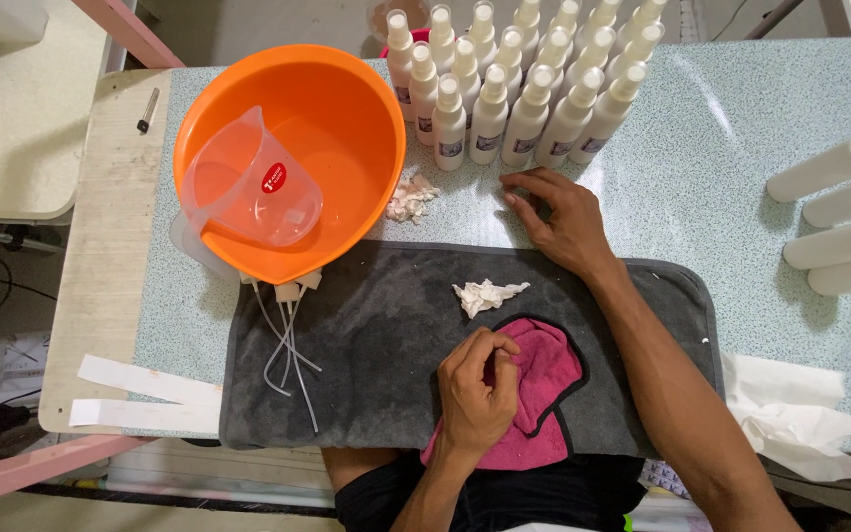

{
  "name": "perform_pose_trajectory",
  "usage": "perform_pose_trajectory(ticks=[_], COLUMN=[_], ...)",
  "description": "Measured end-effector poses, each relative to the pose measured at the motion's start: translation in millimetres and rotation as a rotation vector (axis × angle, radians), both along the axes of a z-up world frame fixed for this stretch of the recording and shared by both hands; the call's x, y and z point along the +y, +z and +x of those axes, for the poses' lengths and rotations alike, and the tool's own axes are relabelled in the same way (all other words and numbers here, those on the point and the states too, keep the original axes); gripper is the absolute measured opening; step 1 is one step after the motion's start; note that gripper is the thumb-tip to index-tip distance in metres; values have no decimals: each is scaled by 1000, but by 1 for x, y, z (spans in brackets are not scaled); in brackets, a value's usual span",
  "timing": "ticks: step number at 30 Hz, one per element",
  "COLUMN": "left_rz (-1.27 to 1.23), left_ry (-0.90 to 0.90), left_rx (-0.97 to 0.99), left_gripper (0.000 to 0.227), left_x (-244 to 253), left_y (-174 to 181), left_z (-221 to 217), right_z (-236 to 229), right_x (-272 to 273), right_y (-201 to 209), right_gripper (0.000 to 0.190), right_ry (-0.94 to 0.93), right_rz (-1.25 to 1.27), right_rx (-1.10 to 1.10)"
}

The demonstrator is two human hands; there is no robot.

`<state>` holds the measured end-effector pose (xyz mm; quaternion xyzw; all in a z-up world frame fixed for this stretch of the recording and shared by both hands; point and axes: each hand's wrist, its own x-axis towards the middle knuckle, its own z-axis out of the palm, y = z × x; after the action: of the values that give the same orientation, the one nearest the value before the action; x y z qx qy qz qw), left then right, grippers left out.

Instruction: The person inserts a spray pump mechanism into a white plastic bottle, then screws on the spray nozzle cap. They wipe the bottle with a cloth and place it with other finished bottles. The person repeats the process with another bottle.

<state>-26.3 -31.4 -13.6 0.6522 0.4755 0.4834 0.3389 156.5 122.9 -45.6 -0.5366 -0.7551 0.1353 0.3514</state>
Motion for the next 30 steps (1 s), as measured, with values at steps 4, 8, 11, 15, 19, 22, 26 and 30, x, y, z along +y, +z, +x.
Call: perform_pose_trajectory(ticks=[4, 8, 11, 15, 19, 22, 26, 30], left_rz=[5, 14, 5, 12, 12, 18, 23, 19], left_ry=[10, 6, 8, 11, 23, 27, 23, 18], left_rx=[-5, 0, 7, 20, 22, 29, 26, 21], left_gripper=[14, 14, 14, 15, 15, 16, 15, 14], left_x=[-1, -1, -1, -2, -2, -2, -2, -3], left_y=[-1, -3, -2, -2, 0, 1, 2, -2], left_z=[1, 1, 1, 2, 2, 1, 1, 0], right_z=[0, -1, 0, 1, 0, -1, 0, -1], right_x=[0, 0, 0, 0, -1, -2, -2, -3], right_y=[4, 9, 7, 7, 10, 11, 11, 14], right_gripper=[26, 25, 24, 26, 25, 24, 25, 24], right_ry=[5, 3, 8, 7, 9, 13, 1, 19], right_rz=[-49, -105, -105, -135, -137, -145, -150, -157], right_rx=[22, 86, 104, 115, 136, 131, 133, 149])
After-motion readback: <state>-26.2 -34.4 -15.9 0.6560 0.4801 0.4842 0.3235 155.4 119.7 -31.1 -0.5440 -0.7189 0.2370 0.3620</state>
